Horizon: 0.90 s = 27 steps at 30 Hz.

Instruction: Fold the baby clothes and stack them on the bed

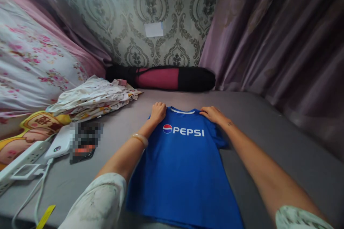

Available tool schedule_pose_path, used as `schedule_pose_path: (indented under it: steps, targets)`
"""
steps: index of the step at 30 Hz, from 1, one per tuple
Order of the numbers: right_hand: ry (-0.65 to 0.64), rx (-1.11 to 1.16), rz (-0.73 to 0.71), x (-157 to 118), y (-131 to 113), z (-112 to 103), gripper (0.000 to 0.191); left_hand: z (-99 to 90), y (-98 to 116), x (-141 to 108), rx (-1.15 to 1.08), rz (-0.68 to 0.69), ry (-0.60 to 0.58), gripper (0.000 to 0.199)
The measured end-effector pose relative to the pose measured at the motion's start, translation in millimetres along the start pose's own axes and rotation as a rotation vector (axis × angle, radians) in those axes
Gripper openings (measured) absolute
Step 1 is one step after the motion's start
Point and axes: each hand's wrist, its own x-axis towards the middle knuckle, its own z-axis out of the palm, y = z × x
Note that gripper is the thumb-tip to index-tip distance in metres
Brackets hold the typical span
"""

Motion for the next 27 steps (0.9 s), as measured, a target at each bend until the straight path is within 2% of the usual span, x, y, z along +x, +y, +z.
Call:
schedule_pose_path:
  steps: [11, 18, 23, 27]
  targets:
    - [-0.051, -0.039, 0.022, 42, 12, 6, 0.027, 23.0, -9, 41, -0.064, -0.042, -0.081, 0.028]
    - [-0.016, -0.112, 0.067, 64, 17, 8, 0.033, 30.7, -14, 72, -0.081, -0.085, -0.065, 0.029]
    - [-0.032, -0.064, 0.077, 71, 18, 18, 0.030, 39.8, -18, 76, -0.184, -0.161, -0.197, 0.026]
    - [-0.054, 0.045, 0.084, 80, 18, 20, 0.030, 39.3, -21, 80, -0.245, -0.173, -0.259, 0.031]
